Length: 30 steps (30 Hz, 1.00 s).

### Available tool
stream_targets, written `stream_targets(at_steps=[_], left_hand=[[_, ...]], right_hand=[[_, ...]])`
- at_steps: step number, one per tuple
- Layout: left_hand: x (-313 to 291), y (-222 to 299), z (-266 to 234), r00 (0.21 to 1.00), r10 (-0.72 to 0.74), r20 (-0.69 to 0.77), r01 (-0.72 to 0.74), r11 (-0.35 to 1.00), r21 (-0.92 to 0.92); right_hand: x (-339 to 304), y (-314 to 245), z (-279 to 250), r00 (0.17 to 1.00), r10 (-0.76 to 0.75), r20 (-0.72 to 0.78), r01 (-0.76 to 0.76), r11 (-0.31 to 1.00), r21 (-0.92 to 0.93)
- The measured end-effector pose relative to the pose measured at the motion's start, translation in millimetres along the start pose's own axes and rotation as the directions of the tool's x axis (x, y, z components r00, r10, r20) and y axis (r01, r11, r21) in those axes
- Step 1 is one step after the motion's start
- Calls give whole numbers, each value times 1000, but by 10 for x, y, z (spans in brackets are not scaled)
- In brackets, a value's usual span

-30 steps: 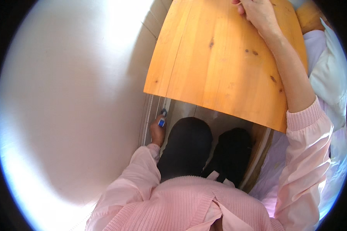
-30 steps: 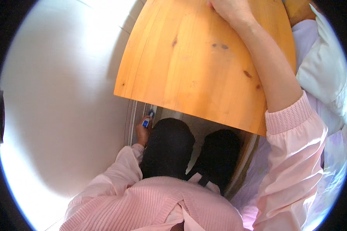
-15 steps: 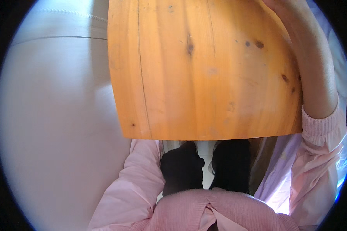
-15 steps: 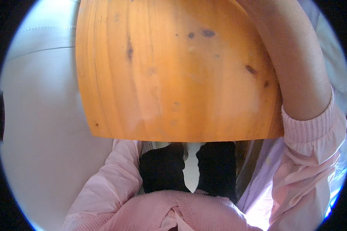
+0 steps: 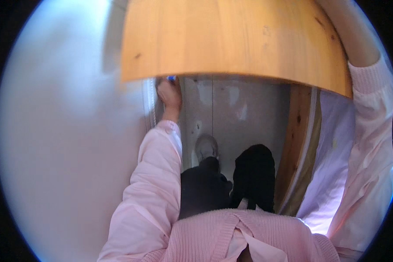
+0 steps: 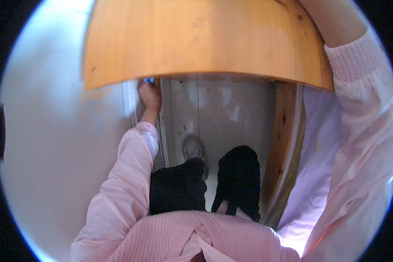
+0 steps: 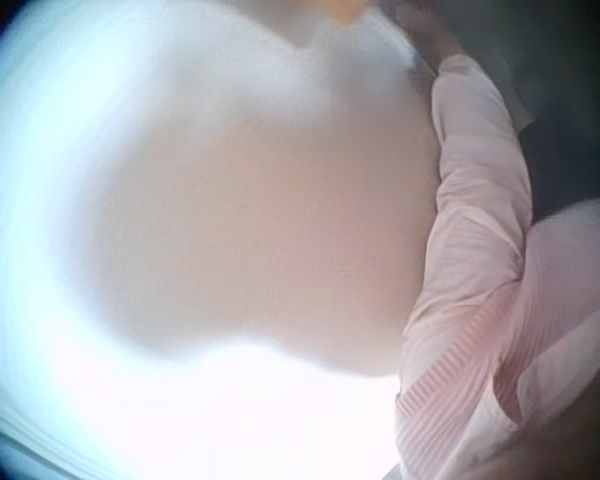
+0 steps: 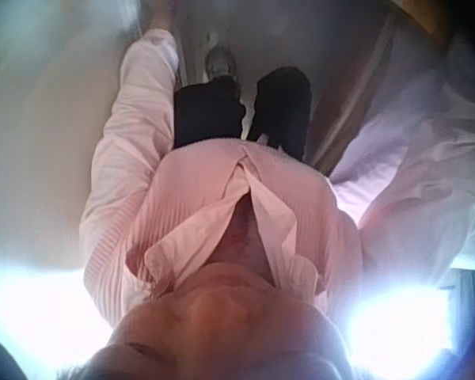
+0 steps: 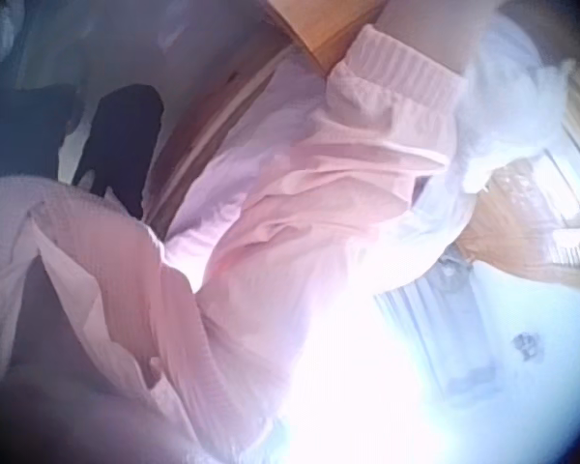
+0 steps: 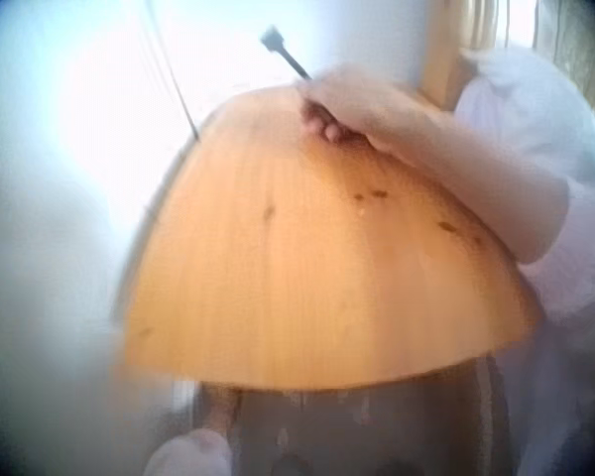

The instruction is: The person kneels and scrubs the interior edges and bottom of a white cabinet with a small brush. They then move to a wooden nightstand beside a bed and scrub its top surface and the gap between the nightstand and wall.

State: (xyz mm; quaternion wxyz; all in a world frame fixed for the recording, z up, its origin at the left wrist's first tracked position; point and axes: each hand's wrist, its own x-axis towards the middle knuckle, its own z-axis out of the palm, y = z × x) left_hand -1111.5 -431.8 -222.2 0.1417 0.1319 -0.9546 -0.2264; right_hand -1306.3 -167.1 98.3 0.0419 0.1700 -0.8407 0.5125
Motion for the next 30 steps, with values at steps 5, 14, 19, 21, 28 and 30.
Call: stream_targets(at_steps=[5,14,19,21,28,30], left_hand=[[-893,-134,-592,972,-153,181,132,984,122],[-2058,-472,-1105,945,-281,170,264,958,112],[-2257,-424,-1324,950,-284,129,304,937,-173],[-2162,-400,-1287,944,-295,150,321,927,-195],[-1203,-411,-846,984,-125,129,165,908,-384],[-934,-367,-732,993,-23,115,72,893,-444]], right_hand=[[-354,-120,26,994,71,84,-90,967,240],[-1800,-1220,-487,991,37,128,-12,982,-191],[-2321,-1125,-637,988,99,119,-96,995,-28],[-2484,-974,-596,993,73,90,-75,997,12],[-2628,-738,-518,998,-69,13,69,997,20],[-2596,-717,-519,987,-160,1,159,986,58]])
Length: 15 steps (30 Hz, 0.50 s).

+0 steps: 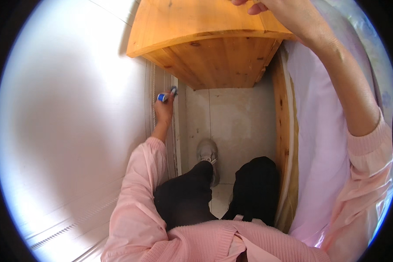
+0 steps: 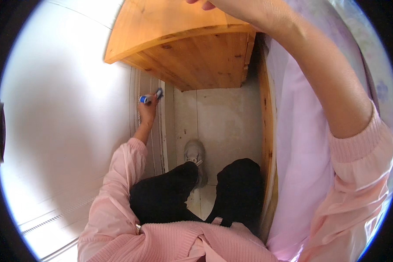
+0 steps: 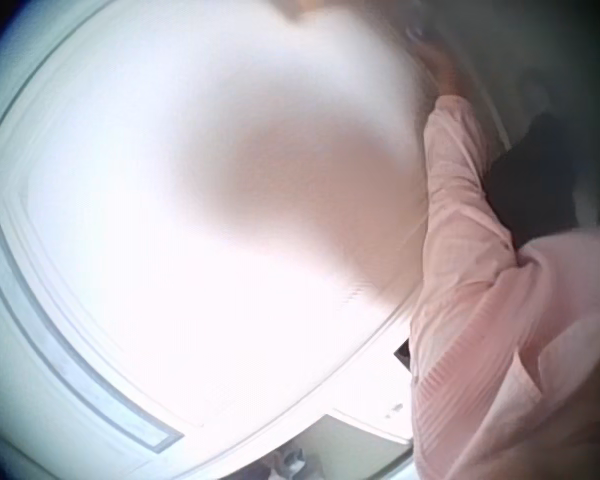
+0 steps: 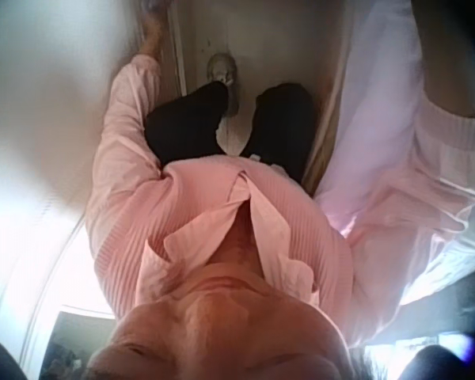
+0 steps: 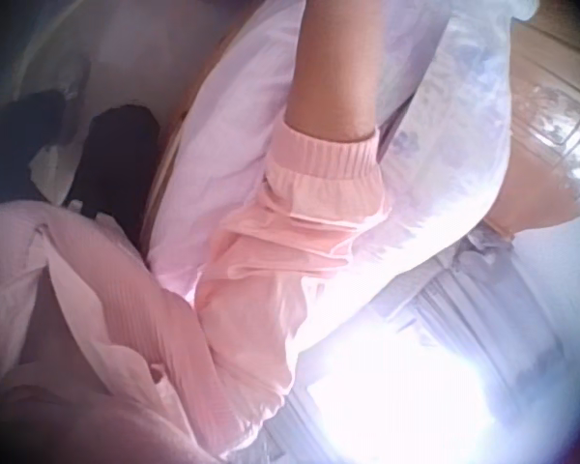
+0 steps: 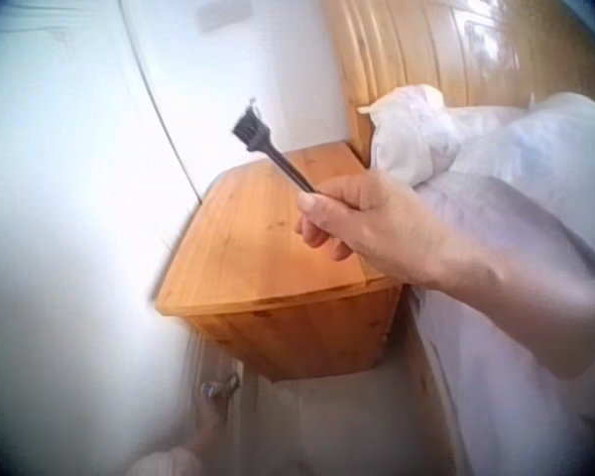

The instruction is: The person kneels and scrubs the interior edges and bottom of a white cabinet with a small brush. They then move to a wooden nightstand beside a bed and scrub its top surface and the gap between the nightstand and wall.

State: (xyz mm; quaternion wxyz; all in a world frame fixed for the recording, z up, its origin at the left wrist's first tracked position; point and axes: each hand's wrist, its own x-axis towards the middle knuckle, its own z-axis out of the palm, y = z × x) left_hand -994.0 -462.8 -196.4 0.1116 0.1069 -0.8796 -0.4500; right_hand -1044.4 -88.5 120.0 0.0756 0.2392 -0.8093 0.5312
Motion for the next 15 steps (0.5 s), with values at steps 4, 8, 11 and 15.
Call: stream_targets(at_steps=[4,8,11,15], left_hand=[[241,28,124,994,82,-66,-62,963,262],[-26,-50,132,998,-58,30,34,844,535],[-461,-174,-17,998,-60,22,42,870,491],[-1205,-320,-323,991,-118,60,82,904,419]], right_hand=[[19,54,82,992,121,19,-121,993,2],[-37,16,98,988,148,43,-145,987,-64],[-82,-51,85,994,106,17,-105,992,-66],[-80,-33,110,997,78,-16,-79,994,-72]])
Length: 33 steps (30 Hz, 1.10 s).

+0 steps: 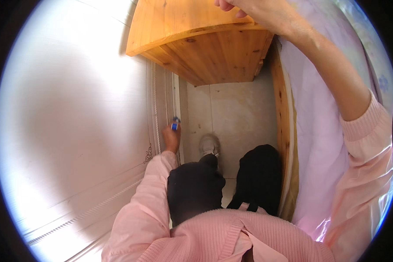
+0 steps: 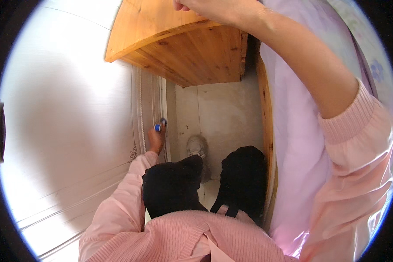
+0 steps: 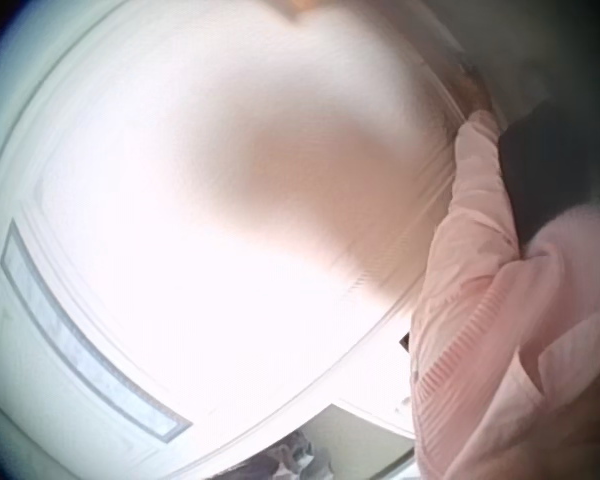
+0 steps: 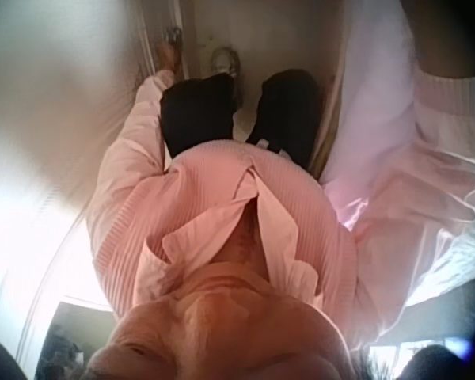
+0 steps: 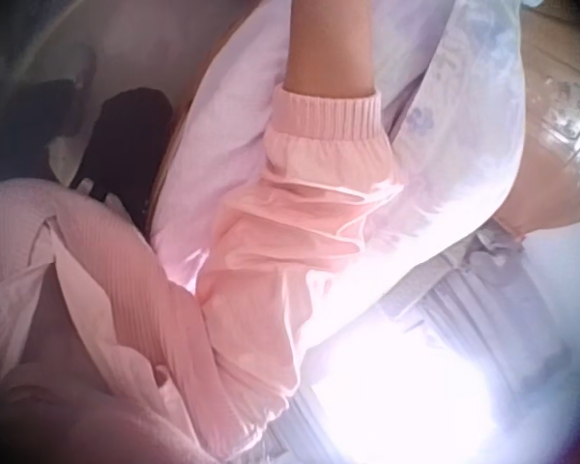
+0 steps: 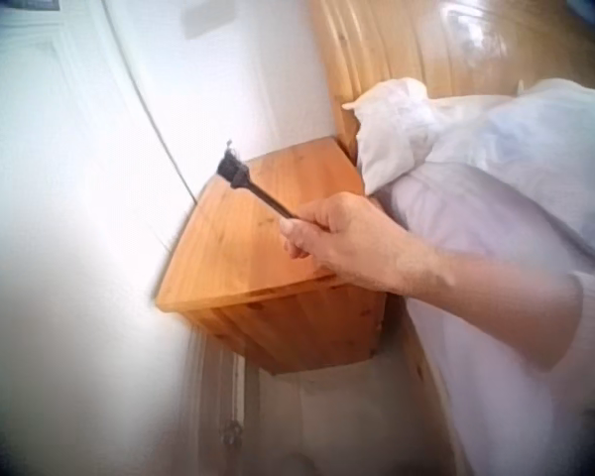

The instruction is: The person kneels and scrubs the interior edges and bottom of a white cabinet with a small brush. They then move to a wooden nightstand beside a bed and scrub its top surface and the gap between the nightstand and wall.

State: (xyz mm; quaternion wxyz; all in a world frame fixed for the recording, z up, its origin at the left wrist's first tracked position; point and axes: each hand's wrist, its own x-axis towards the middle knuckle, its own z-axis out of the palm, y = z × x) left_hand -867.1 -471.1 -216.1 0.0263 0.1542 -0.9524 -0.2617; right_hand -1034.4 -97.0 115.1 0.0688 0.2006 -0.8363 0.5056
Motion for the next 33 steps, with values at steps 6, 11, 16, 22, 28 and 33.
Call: stream_targets(at_steps=[6,11,16,22,28,33], left_hand=[[-597,-14,-303,988,-140,71,141,990,-10],[-202,369,-280,998,-27,-59,14,978,-206],[1114,595,74,982,11,-189,-90,906,-413],[1783,565,319,990,79,-116,-105,965,-240],[1360,331,381,987,152,-60,-148,987,64],[416,28,3,986,-24,165,15,998,57]], right_hand=[[-7,85,-59,999,22,-26,-23,999,-47],[13,108,-6,998,-31,-49,26,994,-108],[-2,122,57,996,-23,-86,15,995,-97],[-5,28,67,995,88,-54,-96,984,-150],[65,161,121,998,-13,-60,10,998,-54],[2,135,10,998,67,-7,-67,997,-27]])
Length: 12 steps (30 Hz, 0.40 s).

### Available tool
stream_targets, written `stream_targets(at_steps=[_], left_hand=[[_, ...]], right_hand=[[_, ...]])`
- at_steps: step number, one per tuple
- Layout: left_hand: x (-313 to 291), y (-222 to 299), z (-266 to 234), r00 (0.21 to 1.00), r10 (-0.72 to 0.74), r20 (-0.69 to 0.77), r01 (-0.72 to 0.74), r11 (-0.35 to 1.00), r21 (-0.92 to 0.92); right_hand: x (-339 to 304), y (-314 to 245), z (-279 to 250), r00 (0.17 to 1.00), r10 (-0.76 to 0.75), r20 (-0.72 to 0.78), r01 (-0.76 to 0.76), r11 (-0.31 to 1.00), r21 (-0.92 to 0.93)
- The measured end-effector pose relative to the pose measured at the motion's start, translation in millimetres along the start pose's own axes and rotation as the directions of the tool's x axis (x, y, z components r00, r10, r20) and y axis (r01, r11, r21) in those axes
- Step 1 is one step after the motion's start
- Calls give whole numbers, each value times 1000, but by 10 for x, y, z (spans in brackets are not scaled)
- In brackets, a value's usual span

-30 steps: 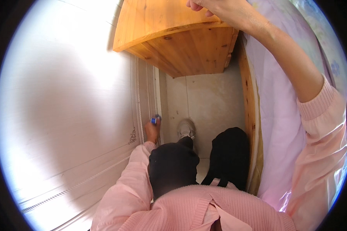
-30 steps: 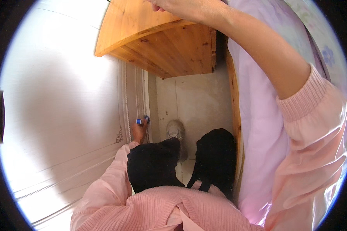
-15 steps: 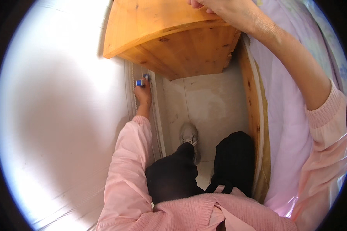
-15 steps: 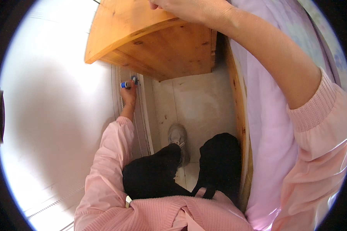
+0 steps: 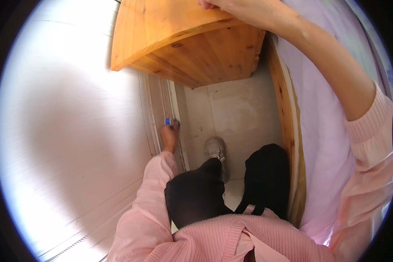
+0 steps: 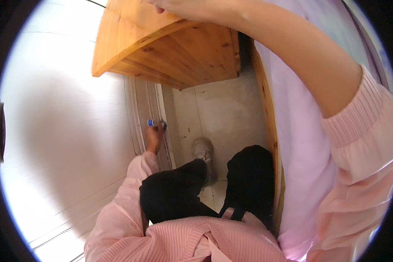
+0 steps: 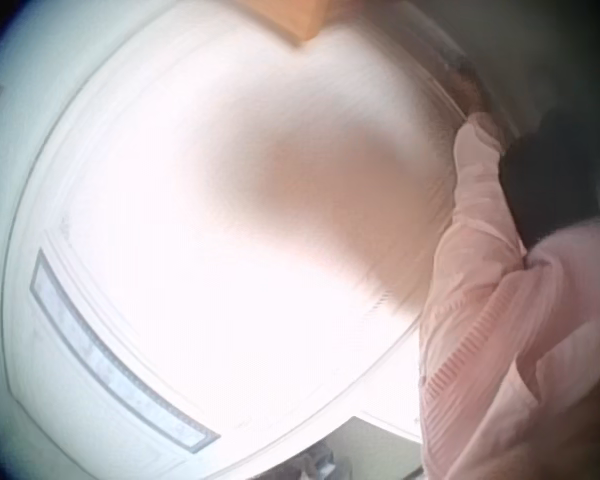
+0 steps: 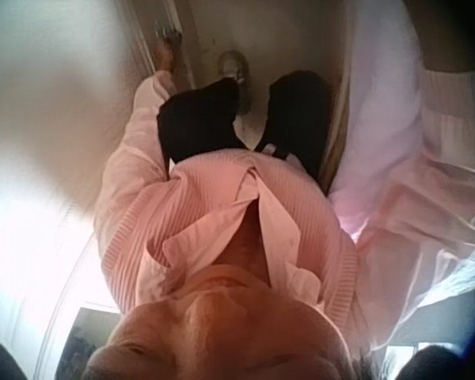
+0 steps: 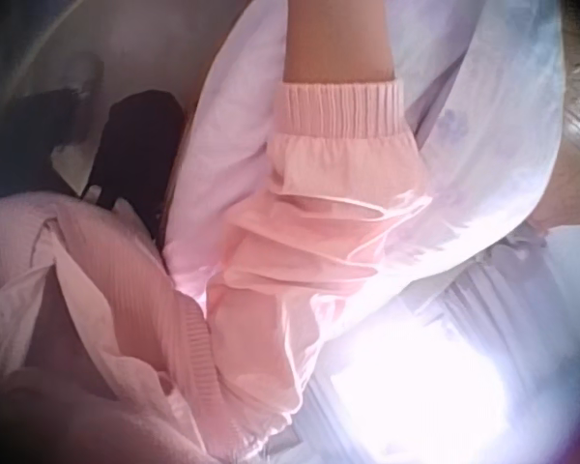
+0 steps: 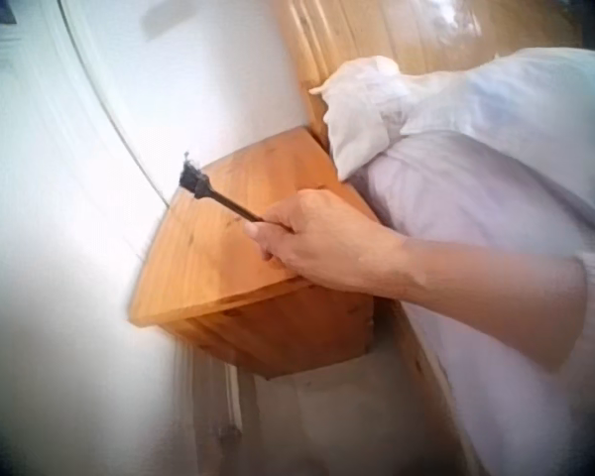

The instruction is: The person kneels and scrubs the interior edges and bottom of a white cabinet with a small brush. They then move to a wooden nightstand beside a bed and scrub its top surface and the gap between the nightstand and wall.

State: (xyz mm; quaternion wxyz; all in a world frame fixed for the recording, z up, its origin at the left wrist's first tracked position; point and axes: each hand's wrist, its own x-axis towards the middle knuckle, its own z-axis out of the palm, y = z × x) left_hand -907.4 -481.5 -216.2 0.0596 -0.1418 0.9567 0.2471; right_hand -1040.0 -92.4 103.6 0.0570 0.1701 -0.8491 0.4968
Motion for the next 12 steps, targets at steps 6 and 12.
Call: stream_targets(at_steps=[6,12], left_hand=[[-596,72,-219,988,-125,94,153,894,-421],[484,615,-226,996,9,-86,-47,890,-453]], right_hand=[[40,39,1,993,-122,-11,120,988,-98],[69,99,31,988,-154,-32,148,980,-134]])
